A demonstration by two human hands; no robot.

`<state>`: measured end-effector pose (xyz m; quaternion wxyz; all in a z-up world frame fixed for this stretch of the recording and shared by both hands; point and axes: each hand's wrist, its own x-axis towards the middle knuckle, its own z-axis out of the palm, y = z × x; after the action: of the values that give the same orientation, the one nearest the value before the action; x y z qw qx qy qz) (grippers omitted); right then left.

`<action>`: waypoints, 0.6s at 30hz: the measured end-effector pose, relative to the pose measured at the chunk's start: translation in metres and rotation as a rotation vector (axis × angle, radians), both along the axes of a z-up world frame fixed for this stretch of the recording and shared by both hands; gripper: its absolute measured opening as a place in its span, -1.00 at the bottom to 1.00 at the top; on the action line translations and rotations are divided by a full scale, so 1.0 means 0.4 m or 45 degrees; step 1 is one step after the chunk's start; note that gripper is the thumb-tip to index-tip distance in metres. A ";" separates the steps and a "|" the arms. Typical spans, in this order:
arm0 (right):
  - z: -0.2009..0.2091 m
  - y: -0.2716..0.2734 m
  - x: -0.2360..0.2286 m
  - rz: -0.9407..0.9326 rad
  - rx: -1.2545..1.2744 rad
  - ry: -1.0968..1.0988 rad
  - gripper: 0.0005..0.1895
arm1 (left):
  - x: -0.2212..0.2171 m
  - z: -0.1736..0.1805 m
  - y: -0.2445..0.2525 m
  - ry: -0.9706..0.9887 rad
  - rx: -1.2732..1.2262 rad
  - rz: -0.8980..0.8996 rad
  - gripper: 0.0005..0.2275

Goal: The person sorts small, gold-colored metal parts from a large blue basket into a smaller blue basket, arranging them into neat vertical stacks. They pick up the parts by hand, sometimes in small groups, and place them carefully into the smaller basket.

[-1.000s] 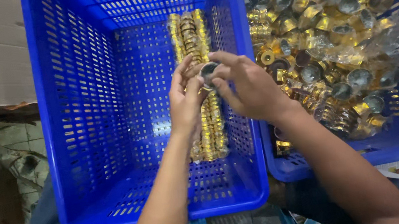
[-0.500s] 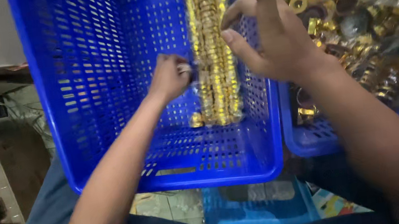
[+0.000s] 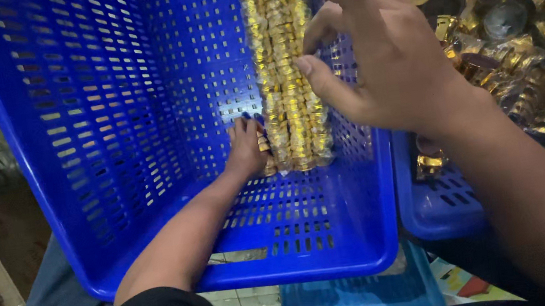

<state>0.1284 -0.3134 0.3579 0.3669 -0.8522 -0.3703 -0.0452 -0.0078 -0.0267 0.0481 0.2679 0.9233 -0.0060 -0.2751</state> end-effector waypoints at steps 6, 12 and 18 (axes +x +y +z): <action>-0.011 -0.012 0.001 0.019 0.002 -0.040 -0.30 | 0.040 0.043 0.045 0.368 -0.155 -0.044 -0.48; -0.008 -0.006 -0.001 0.014 0.021 -0.059 -0.33 | 0.023 -0.044 0.117 0.212 -0.474 -0.039 -0.46; -0.011 -0.009 -0.002 0.006 0.009 -0.037 -0.29 | 0.041 -0.024 0.095 0.258 -0.262 -0.131 -0.57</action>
<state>0.1277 -0.3171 0.3535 0.3645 -0.8493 -0.3774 -0.0581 0.0085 0.0112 0.0383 0.3460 0.8570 -0.0544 -0.3780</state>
